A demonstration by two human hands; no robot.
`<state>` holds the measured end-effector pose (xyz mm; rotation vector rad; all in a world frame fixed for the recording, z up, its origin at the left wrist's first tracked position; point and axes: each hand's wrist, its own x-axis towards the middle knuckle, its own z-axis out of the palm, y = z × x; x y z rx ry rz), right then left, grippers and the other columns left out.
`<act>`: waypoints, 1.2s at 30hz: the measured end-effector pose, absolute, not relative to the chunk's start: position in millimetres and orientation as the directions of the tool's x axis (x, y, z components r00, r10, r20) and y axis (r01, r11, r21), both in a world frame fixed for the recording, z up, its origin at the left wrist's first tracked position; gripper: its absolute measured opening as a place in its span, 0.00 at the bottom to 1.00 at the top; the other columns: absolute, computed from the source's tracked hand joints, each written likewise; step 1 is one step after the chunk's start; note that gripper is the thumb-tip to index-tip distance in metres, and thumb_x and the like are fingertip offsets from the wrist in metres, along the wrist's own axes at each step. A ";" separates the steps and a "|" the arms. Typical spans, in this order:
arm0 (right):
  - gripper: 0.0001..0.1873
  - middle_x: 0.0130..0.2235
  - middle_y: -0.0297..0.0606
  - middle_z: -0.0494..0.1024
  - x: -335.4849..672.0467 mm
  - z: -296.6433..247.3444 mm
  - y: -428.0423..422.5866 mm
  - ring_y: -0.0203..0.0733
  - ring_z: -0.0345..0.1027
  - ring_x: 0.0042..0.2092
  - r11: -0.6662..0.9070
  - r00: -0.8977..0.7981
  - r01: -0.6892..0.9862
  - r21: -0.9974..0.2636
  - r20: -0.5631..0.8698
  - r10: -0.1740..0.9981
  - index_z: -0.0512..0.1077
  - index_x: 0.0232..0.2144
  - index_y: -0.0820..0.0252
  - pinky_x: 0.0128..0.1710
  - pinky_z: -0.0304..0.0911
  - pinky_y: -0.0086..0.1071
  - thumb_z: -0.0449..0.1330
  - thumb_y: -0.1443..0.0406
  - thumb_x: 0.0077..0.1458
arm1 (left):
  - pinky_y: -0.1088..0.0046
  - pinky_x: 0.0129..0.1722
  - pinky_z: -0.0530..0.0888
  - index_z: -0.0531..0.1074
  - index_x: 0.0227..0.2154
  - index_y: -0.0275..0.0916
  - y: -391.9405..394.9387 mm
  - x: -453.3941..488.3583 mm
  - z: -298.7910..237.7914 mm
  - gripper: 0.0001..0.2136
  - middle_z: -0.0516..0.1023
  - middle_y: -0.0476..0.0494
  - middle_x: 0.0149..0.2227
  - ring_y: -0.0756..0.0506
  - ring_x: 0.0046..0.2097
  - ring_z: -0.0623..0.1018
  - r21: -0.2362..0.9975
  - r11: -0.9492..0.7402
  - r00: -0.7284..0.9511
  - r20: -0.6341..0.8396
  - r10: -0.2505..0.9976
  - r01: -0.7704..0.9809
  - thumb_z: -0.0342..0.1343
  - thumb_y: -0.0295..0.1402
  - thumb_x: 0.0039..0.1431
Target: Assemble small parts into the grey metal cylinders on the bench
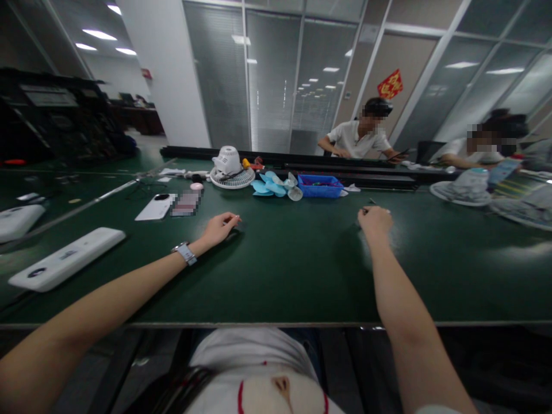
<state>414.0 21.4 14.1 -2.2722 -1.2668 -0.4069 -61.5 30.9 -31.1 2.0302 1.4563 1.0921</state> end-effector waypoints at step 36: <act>0.25 0.42 0.46 0.81 223.4 -24.0 11.5 0.45 0.76 0.43 0.375 0.107 0.339 -0.863 0.432 0.896 0.73 0.40 0.62 0.48 0.70 0.41 0.71 0.54 0.43 | 0.64 0.47 0.72 0.70 0.55 0.42 -1.4 -40.4 -11.7 0.23 0.78 0.41 0.47 0.41 0.49 0.76 0.724 -0.477 0.260 0.400 0.879 0.498 0.55 0.48 0.60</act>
